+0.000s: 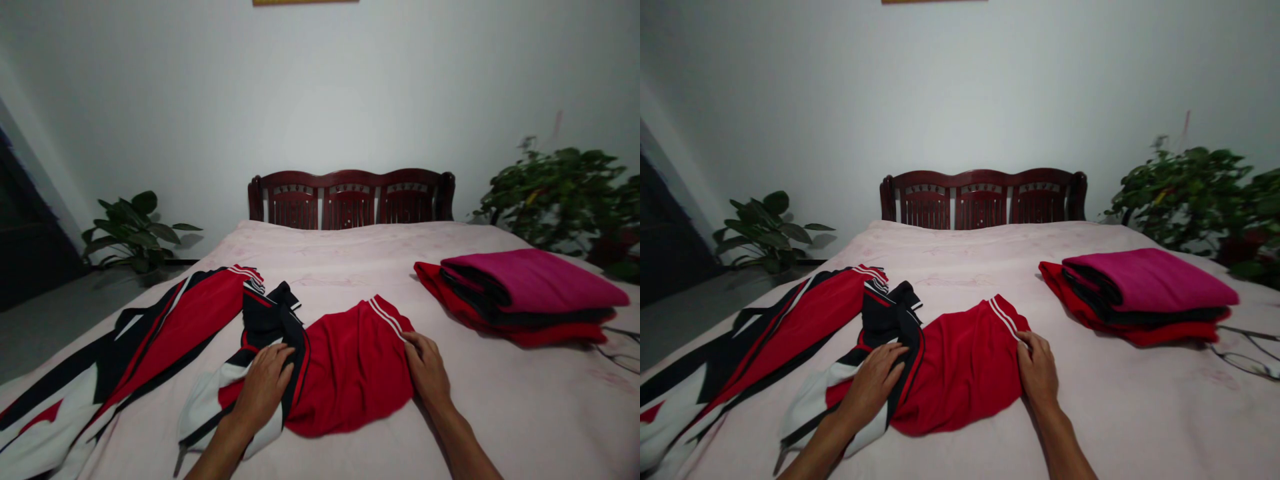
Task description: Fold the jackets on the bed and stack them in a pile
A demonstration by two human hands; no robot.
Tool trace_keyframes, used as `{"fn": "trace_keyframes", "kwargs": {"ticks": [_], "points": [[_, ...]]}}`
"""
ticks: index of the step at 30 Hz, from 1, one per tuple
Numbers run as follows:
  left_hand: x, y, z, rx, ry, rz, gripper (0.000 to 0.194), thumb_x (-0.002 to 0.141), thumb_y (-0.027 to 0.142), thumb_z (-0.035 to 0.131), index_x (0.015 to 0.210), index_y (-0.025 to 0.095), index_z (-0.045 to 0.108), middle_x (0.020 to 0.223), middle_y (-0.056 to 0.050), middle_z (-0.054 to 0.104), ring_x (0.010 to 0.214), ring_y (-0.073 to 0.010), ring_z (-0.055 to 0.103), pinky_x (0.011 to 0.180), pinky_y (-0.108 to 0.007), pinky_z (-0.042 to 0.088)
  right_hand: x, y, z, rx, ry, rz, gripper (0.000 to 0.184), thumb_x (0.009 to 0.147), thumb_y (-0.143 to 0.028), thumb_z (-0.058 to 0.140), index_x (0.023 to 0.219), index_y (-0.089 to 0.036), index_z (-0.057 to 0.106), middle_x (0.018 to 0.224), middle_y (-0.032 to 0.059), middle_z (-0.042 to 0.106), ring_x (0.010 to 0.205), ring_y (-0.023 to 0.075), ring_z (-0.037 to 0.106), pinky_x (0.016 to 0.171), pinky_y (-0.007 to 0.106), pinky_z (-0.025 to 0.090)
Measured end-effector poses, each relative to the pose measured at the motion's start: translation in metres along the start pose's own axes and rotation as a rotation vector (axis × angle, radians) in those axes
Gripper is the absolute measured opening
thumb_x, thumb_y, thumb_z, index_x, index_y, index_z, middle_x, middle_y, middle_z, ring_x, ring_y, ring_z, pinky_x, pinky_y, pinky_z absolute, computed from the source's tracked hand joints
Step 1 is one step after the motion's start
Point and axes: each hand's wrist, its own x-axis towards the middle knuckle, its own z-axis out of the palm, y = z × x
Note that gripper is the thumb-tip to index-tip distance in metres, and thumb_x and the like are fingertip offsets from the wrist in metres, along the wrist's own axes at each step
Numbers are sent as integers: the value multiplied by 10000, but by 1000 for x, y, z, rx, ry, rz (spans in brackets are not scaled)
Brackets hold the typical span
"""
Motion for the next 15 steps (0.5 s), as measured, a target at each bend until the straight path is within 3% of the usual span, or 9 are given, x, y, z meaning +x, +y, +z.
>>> {"fn": "trace_keyframes", "kwargs": {"ticks": [9, 15], "points": [[1, 3, -4, -36, -13, -13, 318, 965, 276, 482, 1231, 231, 652, 1252, -77, 671, 1214, -234, 593, 1106, -481, 445, -1, -2, -1, -38, 1, 1, 427, 858, -466, 420, 1057, -189, 677, 1168, 120, 637, 1155, 270, 558, 1070, 442, 400], [-1, 13, -17, -210, -178, 16, 322, 949, 272, 495, 1219, 283, 671, 1325, -61, 645, 1268, -240, 564, 1123, -486, 423, -6, -23, -2, -345, 129, -149, 344, 892, -328, 401, 1067, -231, 680, 1250, 86, 644, 1204, 285, 524, 1053, 474, 385]]}}
